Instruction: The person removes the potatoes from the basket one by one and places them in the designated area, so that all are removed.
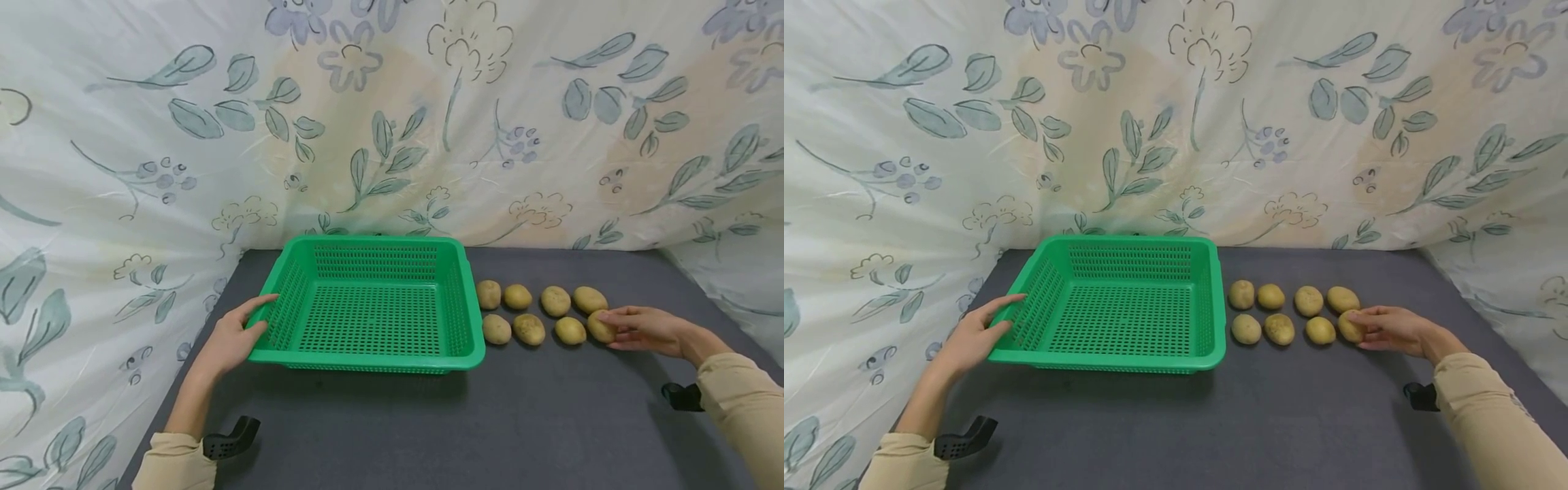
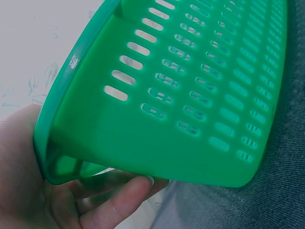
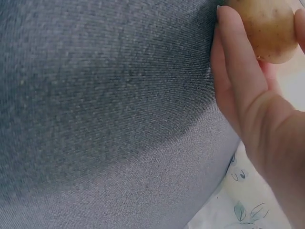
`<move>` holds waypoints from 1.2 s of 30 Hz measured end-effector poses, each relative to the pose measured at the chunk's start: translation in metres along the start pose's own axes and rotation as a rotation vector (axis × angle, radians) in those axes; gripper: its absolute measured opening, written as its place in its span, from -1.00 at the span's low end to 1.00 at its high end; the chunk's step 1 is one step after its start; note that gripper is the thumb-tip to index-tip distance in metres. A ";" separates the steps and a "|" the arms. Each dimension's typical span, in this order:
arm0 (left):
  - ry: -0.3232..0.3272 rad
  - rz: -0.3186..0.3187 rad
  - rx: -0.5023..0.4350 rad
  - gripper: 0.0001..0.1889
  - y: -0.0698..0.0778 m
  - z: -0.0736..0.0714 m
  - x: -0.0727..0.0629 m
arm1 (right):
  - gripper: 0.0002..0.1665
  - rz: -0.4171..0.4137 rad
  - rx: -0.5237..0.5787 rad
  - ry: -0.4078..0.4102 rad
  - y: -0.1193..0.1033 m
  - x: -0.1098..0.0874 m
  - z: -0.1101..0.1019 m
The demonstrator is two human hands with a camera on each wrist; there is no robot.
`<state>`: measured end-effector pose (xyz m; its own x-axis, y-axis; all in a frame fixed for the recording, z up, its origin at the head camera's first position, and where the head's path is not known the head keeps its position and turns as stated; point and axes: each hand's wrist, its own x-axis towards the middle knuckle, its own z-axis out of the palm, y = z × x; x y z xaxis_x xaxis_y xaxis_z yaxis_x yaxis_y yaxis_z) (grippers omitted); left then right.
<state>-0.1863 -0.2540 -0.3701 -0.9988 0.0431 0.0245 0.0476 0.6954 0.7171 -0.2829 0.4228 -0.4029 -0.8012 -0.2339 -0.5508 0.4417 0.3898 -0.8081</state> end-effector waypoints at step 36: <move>0.014 -0.010 -0.020 -0.48 0.002 0.001 -0.003 | -0.09 0.028 -0.157 0.107 -0.009 -0.012 0.011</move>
<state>-0.1828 -0.2517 -0.3694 -0.9993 0.0263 0.0267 0.0375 0.6810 0.7313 -0.2731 0.4118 -0.3913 -0.8315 -0.1282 -0.5406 0.4029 0.5308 -0.7456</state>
